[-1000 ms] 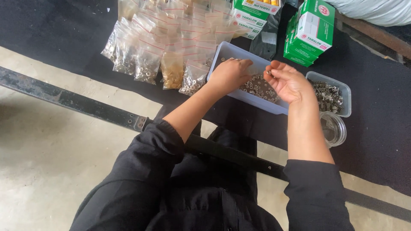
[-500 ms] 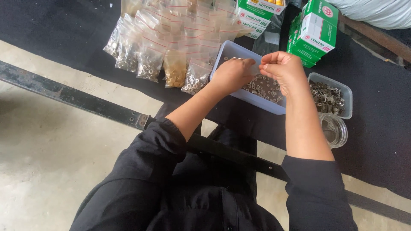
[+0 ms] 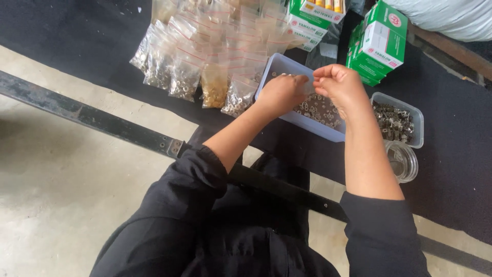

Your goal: The person sits at a table and repeatedly picks small metal washers from a blue tray, places them into small clear plastic bags, and sets the filled bags aside. The process is repeated multiple times with consistent hand motions.

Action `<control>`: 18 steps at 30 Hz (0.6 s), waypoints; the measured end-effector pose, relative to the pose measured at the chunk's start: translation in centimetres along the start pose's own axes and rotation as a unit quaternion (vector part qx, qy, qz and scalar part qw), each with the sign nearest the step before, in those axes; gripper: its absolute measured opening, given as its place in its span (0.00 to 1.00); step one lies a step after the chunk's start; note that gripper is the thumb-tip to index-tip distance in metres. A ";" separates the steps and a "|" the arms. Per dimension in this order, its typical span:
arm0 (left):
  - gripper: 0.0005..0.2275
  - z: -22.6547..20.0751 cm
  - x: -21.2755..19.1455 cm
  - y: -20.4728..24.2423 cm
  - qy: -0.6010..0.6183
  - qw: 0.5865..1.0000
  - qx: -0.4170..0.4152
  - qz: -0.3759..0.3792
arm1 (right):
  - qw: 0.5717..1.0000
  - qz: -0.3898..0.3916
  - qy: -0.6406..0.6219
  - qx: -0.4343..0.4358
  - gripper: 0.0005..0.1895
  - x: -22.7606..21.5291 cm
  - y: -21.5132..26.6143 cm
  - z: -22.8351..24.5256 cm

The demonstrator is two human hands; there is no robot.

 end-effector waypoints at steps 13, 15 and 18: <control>0.22 1.0 2.0 -0.3 0.002 1.000 -0.006 0.010 | 0.998 -0.003 -0.055 -0.007 0.41 2.2 2.0 2.6; 0.21 0.9 1.8 -0.4 -0.013 1.000 0.002 0.005 | 0.997 0.014 -0.069 0.022 0.46 2.8 2.4 2.9; 0.21 1.0 2.8 -0.5 -0.020 1.000 -0.001 -0.003 | 0.995 0.036 -0.080 0.037 0.49 3.7 3.2 3.7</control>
Point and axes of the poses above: each hand's wrist, its own y-axis away from the middle knuckle, its own x-axis out of the palm, z = x × y, the point moved 8 cm from there along -y, towards the middle knuckle, and after that the axes turned 12 degrees about -y, right-handed, at the moved point
